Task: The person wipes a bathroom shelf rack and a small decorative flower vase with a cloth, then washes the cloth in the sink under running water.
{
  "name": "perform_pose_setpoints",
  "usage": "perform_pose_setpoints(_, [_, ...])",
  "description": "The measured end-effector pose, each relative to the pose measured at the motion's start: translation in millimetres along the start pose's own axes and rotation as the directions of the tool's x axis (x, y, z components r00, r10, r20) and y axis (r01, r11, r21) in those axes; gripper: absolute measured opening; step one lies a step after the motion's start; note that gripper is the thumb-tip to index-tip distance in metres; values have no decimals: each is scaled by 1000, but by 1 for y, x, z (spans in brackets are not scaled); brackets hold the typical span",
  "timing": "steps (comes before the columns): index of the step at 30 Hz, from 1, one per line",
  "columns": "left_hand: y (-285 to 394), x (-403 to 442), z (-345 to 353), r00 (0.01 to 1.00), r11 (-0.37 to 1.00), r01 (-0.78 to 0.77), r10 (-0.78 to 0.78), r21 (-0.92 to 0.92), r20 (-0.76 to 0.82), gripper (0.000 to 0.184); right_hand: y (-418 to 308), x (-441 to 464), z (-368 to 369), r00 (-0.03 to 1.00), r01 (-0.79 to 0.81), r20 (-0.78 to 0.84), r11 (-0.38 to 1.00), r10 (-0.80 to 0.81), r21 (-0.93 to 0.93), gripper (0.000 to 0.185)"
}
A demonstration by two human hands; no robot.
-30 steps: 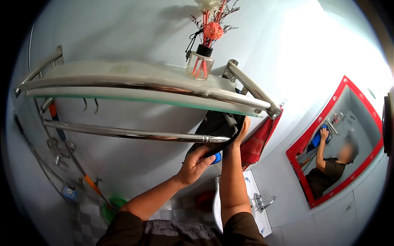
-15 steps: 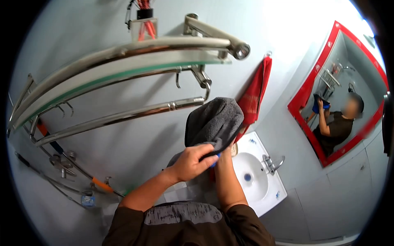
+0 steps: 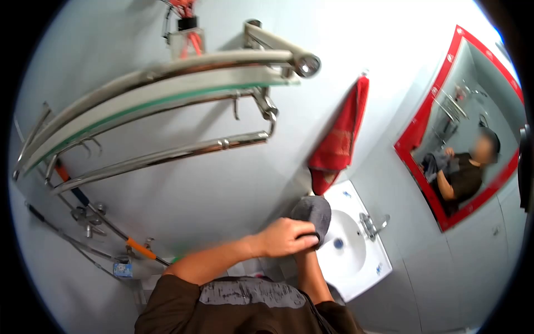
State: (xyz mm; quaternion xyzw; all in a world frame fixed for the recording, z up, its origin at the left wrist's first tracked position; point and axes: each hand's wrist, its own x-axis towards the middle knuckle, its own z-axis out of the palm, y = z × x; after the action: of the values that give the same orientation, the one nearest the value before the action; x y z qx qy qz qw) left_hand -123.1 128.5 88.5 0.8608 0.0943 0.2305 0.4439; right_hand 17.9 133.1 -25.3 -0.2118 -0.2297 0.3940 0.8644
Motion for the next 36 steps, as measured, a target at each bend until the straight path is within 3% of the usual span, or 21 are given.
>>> perform_pose_setpoints(1, [4, -2, 0, 1000, 1000, 4, -5, 24, 23, 24, -1, 3, 5, 1000, -8, 12, 1000, 8, -2, 36])
perform_pose_setpoints(4, [6, 2, -2, 971, 971, -174, 197, 166, -134, 21, -19, 19, 29, 997, 23, 77, 1000, -23, -5, 33])
perform_pose_setpoints(9, [13, -11, -24, 966, 929, -147, 209, 339, -154, 20, -33, 21, 42, 993, 4, 117, 1000, -1, -26, 26])
perform_pose_setpoints(13, [4, -30, -37, 985, 943, -15, 70, 332, -155, 17, -37, 10, 37, 991, -41, 125, 997, 49, -62, 21])
perform_pose_setpoints(16, [13, -28, -47, 978, 931, -7, 81, 364, -190, 14, -32, 3, 33, 982, -137, 113, 982, 152, -127, 17])
perform_pose_setpoints(18, [10, -26, -45, 914, 937, -165, 262, 307, -310, 9, -17, -3, 29, 952, -269, 77, 933, 295, -239, 15])
perform_pose_setpoints(19, [8, -24, -44, 913, 935, -162, 263, 315, -311, 9, -8, -6, 28, 919, -357, 45, 875, 392, -326, 14])
perform_pose_setpoints(22, [5, -18, -41, 924, 978, -135, 183, 162, -336, 14, -2, -9, 34, 687, -552, 1, 523, 726, -650, 10])
perform_pose_setpoints(23, [9, -17, -41, 924, 990, -35, 84, 136, -373, 12, -10, -5, 39, 574, -495, 73, 417, 816, -762, 9])
perform_pose_setpoints(24, [13, -15, -42, 914, 992, 66, -18, 105, -406, 11, -21, 2, 47, 403, -346, 250, 400, 880, -849, 11])
perform_pose_setpoints(25, [17, -12, -43, 913, 992, 71, -21, 106, -408, 11, -40, 4, 58, 285, -276, 252, 331, 925, -903, 17])
perform_pose_setpoints(27, [25, -2, -49, 800, 858, 19, 296, 514, -523, 15, -22, 18, 7, 68, -286, 315, 321, 947, -903, 23])
perform_pose_setpoints(29, [40, 5, -55, 770, 781, 31, 379, 624, -513, 16, -31, 26, 1, 284, -458, 248, 358, 926, -814, 24])
perform_pose_setpoints(30, [50, 9, -56, 767, 701, 44, 433, 712, -473, 18, -34, 25, 4, 452, -479, 327, 535, 830, -696, 24])
perform_pose_setpoints(31, [56, 13, -56, 765, 610, 58, 481, 790, -428, 20, -25, 33, -7, 535, -426, 506, 733, 677, -530, 24])
perform_pose_setpoints(33, [66, 24, -50, 763, 509, 64, 530, 858, -371, 24, -32, 29, 29, 812, -360, 447, 925, 375, -123, 21])
perform_pose_setpoints(34, [73, 30, -46, 761, 504, 55, 538, 862, -363, 24, -35, 26, 45, 882, -270, 388, 961, 268, -51, 19])
perform_pose_setpoints(35, [78, 36, -42, 759, 498, 46, 546, 866, -354, 25, -34, 30, 45, 807, -258, 552, 966, 209, 11, 28])
perform_pose_setpoints(36, [79, 43, -40, 745, 495, 14, 575, 869, -340, 27, -32, 34, 49, 832, -86, 532, 984, 157, -156, 29])
